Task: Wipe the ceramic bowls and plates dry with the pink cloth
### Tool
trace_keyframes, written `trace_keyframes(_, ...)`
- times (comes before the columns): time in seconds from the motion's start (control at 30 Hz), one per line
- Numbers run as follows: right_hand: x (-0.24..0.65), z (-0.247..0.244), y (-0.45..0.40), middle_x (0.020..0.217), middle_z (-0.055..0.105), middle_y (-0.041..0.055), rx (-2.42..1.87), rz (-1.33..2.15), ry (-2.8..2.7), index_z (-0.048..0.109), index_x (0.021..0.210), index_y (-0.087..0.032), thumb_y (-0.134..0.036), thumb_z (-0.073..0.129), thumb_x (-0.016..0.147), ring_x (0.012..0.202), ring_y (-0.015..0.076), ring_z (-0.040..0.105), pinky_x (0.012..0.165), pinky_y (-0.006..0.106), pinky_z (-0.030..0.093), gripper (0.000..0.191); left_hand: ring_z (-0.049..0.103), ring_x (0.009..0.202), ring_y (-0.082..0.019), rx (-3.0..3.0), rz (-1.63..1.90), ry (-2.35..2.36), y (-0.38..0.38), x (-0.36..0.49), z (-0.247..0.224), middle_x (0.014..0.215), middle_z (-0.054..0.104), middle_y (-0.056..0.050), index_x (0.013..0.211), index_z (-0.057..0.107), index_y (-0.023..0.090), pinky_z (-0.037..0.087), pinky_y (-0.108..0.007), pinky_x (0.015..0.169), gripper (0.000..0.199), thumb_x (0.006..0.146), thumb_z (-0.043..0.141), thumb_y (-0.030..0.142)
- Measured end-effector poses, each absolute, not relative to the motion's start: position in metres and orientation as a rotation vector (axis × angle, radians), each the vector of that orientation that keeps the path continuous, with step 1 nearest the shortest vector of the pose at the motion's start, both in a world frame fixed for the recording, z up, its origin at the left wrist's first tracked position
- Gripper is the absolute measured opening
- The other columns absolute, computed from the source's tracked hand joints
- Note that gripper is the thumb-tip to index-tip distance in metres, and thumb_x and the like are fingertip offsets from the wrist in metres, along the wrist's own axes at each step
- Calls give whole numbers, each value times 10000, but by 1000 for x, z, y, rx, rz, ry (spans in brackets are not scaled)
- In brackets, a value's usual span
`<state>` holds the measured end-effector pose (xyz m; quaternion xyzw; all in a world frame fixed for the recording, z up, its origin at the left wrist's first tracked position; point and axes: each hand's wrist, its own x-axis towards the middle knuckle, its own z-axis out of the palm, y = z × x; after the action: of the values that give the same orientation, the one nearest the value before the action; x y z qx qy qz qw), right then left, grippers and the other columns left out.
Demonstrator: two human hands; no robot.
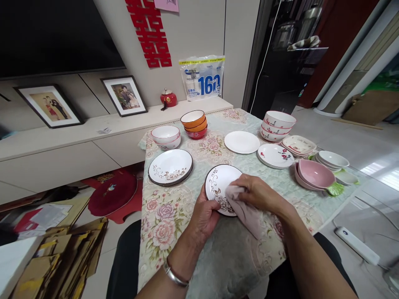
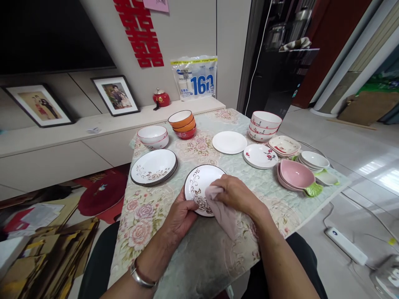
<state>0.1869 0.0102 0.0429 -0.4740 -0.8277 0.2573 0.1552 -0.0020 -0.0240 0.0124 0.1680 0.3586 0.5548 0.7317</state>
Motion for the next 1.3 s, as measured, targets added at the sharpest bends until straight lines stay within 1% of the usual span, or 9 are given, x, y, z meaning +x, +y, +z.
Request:
trace_keyframes(0.13, 165, 33, 15, 958, 621, 73, -1767, 270, -2046, 654, 1056, -179, -239, 542, 899, 857, 204, 565, 731, 284, 385, 202, 654, 944, -240, 410, 1208, 780, -25, 0, 12, 1062, 726, -39, 1305, 535, 235, 509, -334, 805, 922, 431, 513, -57)
trace_keyframes(0.23, 143, 34, 12, 961, 610, 110, -1834, 18, -1947, 628, 1032, -151, -218, 484, 924, 860, 224, 552, 718, 294, 378, 192, 655, 847, -212, 456, 1166, 764, -27, 3, 12, 1004, 726, -30, 1266, 568, 227, 504, -296, 723, 875, 437, 528, -50)
trace_keyframes(0.33, 125, 37, 6, 941, 608, 92, -1550, 99, -2121, 633, 1007, -173, -159, 477, 912, 884, 215, 550, 759, 289, 397, 183, 636, 759, -182, 474, 1144, 736, -28, 4, 10, 899, 720, -10, 1136, 635, 209, 485, -266, 661, 755, 435, 542, -56)
trace_keyframes(0.5, 120, 34, 4, 991, 616, 45, -1087, 454, -2292, 625, 1070, -210, -94, 505, 869, 940, 181, 552, 819, 265, 429, 261, 626, 721, -176, 482, 1109, 782, -29, 4, 7, 756, 691, -2, 815, 674, 150, 480, -277, 680, 455, 427, 542, -47)
trace_keyframes(0.6, 130, 32, 11, 1009, 608, 66, -1253, 389, -2232, 628, 1075, -200, -114, 491, 882, 949, 196, 548, 832, 284, 431, 252, 632, 742, -182, 495, 1094, 774, -30, 4, 7, 789, 699, -3, 970, 680, 173, 485, -279, 686, 597, 434, 540, -50)
trace_keyframes(0.73, 153, 31, 23, 1098, 599, 123, -1557, 142, -2051, 639, 1038, -163, -145, 501, 871, 1039, 251, 512, 880, 334, 403, 217, 654, 916, -236, 480, 1076, 713, -30, 3, 11, 1016, 727, -50, 1239, 594, 212, 507, -326, 783, 850, 434, 519, -51)
trace_keyframes(0.97, 185, 26, 32, 896, 698, 58, -1820, 468, -1948, 593, 1053, -180, -198, 532, 832, 777, 196, 604, 663, 265, 369, 230, 636, 1049, -307, 449, 1081, 754, -29, 2, 13, 1075, 729, -86, 1193, 622, 192, 494, -413, 893, 786, 439, 571, -25)
trace_keyframes(1.13, 185, 25, 32, 899, 708, 103, -2026, 355, -1929, 608, 1040, -165, -292, 541, 860, 777, 227, 614, 617, 273, 322, 231, 641, 1032, -276, 402, 1240, 822, -24, 1, 10, 1082, 729, -79, 1097, 645, 184, 485, -394, 916, 655, 466, 690, 14)
trace_keyframes(1.3, 176, 28, 27, 886, 663, 108, -2073, 152, -1981, 634, 994, -169, -328, 491, 925, 780, 236, 583, 619, 295, 317, 224, 628, 1081, -291, 423, 1226, 802, -21, 0, 6, 1115, 722, -67, 1184, 613, 204, 486, -399, 918, 774, 449, 583, -37)
